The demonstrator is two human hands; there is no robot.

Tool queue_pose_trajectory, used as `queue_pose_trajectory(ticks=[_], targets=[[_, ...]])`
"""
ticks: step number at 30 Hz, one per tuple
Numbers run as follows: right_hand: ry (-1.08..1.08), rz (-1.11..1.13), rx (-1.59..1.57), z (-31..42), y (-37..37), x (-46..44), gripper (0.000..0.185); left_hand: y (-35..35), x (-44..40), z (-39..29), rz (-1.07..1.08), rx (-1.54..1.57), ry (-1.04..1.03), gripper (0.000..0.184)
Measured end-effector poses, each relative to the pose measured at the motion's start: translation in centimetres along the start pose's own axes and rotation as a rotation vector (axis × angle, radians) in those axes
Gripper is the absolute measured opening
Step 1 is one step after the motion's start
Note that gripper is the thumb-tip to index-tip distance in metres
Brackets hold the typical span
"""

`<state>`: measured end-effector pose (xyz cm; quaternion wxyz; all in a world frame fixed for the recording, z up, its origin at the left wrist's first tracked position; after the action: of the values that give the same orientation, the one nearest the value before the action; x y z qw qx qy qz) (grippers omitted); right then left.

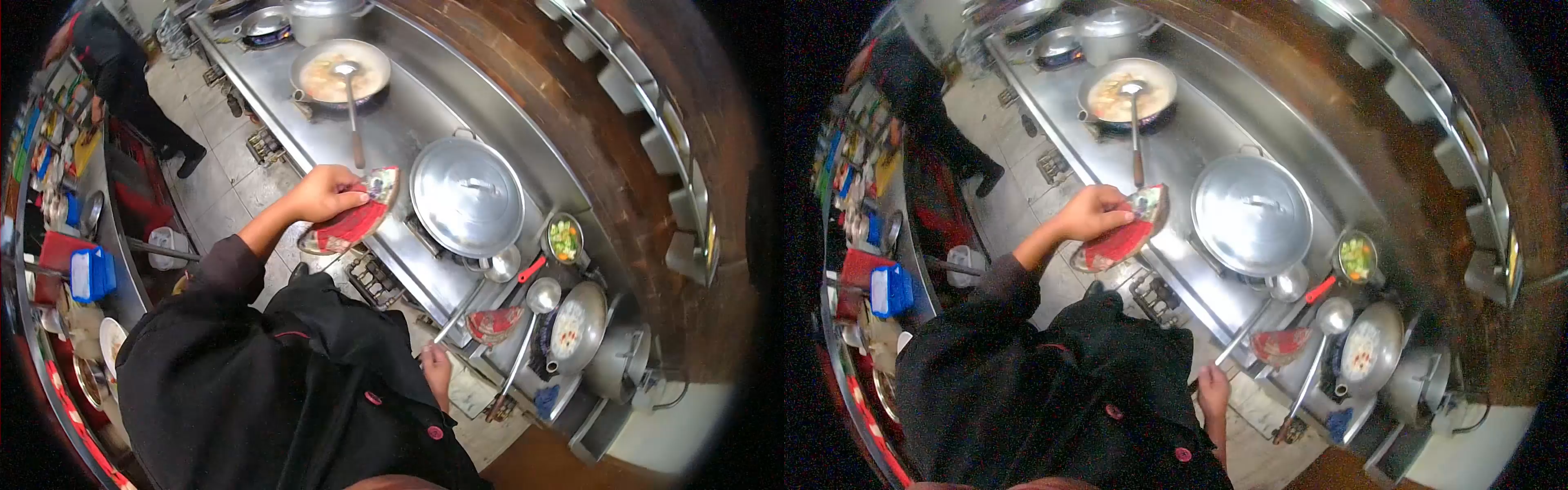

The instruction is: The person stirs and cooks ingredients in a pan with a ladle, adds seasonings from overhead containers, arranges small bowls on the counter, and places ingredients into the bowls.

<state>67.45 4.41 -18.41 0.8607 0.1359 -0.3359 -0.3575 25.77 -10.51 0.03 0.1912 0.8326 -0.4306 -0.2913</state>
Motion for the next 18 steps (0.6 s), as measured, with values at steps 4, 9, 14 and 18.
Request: queue_pose_trajectory(ticks=[4, 9, 14, 18], targets=[[-0.337, 0.669, -0.4, 0.5, -5.7, -1.5, 0.048, 5.2, 1.2, 1.4, 0.03, -0.508, 0.06, 0.026], [-0.378, 0.719, -0.224, 7.4, -10.3, -1.4, 0.049, 3.9, 0.6, 13.3, 0.237, -0.815, 0.121, 0.031], [-0.252, 0.653, 0.102, 14.0, -15.0, -1.7, 0.05, -0.8, 7.7, 14.8, 0.122, -0.389, -0.077, 0.036], [-0.171, 0.69, 0.332, 18.9, -18.8, -2.2, 0.052, -2.7, 17.0, 15.3, 0.482, 0.022, 0.146, 0.041]])
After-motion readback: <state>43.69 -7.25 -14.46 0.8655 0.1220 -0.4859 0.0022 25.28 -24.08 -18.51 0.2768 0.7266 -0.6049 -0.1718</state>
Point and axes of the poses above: each hand's wrist, its own x-axis away from the middle knuckle, its own y-axis out of the back of the hand, z = x × y, the point moved 1 cm from there along -x, towards the middle knuckle, and after that the axes turned 11 degrees about -y, right-handed, at the moved point
